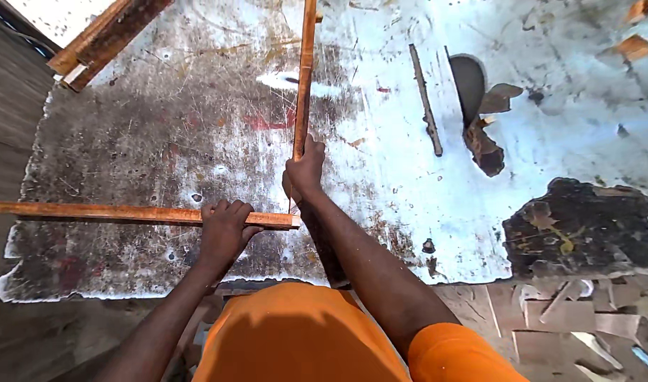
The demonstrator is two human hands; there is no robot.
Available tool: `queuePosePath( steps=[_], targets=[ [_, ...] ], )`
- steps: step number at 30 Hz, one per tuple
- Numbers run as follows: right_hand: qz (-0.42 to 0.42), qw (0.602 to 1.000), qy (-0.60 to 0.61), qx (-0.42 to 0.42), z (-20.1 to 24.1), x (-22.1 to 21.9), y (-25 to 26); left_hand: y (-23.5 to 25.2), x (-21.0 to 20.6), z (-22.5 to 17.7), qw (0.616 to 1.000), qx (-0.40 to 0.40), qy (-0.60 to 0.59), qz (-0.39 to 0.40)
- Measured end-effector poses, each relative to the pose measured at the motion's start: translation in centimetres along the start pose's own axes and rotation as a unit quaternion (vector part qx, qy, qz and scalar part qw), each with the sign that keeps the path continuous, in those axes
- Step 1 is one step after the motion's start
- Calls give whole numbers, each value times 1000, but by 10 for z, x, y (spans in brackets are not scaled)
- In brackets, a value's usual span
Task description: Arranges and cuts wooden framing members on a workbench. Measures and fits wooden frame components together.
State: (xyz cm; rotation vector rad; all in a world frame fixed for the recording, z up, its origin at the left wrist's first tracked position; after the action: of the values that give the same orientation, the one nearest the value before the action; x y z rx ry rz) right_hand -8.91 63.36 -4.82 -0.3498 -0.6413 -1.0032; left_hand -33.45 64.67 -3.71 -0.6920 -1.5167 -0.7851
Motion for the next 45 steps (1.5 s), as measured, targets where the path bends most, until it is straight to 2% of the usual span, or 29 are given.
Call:
queuePosePath(
  steps=[10,19,27,37,40,45],
  targets=[
    [16,1000,-15,4,-6,14,-8,0,-1,-21,1000,-10,15,21],
    [9,1000,10,27,-40,54,22,19,-4,-82,999,14,-11,36],
    [28,998,6,56,-89,113,64,57,-9,-169,998,-2,-51,27],
    [31,998,4,54,-90,115,62,55,-8,-167,998,18,-44,52],
    [63,997,15,52,-90,120,57,55,-3,-170,995,32,-73,64],
    [84,994,16,63,-84,114,53,52,-2,-164,996,19,-82,11]
  ],
)
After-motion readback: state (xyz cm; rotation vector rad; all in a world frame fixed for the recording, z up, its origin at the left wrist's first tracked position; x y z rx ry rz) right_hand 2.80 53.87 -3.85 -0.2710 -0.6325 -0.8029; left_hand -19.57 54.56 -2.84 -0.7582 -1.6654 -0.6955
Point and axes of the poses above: each hand's wrist, its own y-axis towards the middle knuckle, its own x-axis out of the back of the hand, z = x × y, the point moved 8 cm from there along y, towards the middle knuckle, and after that the axes turned 7 degrees about -z, right-handed, at the moved point
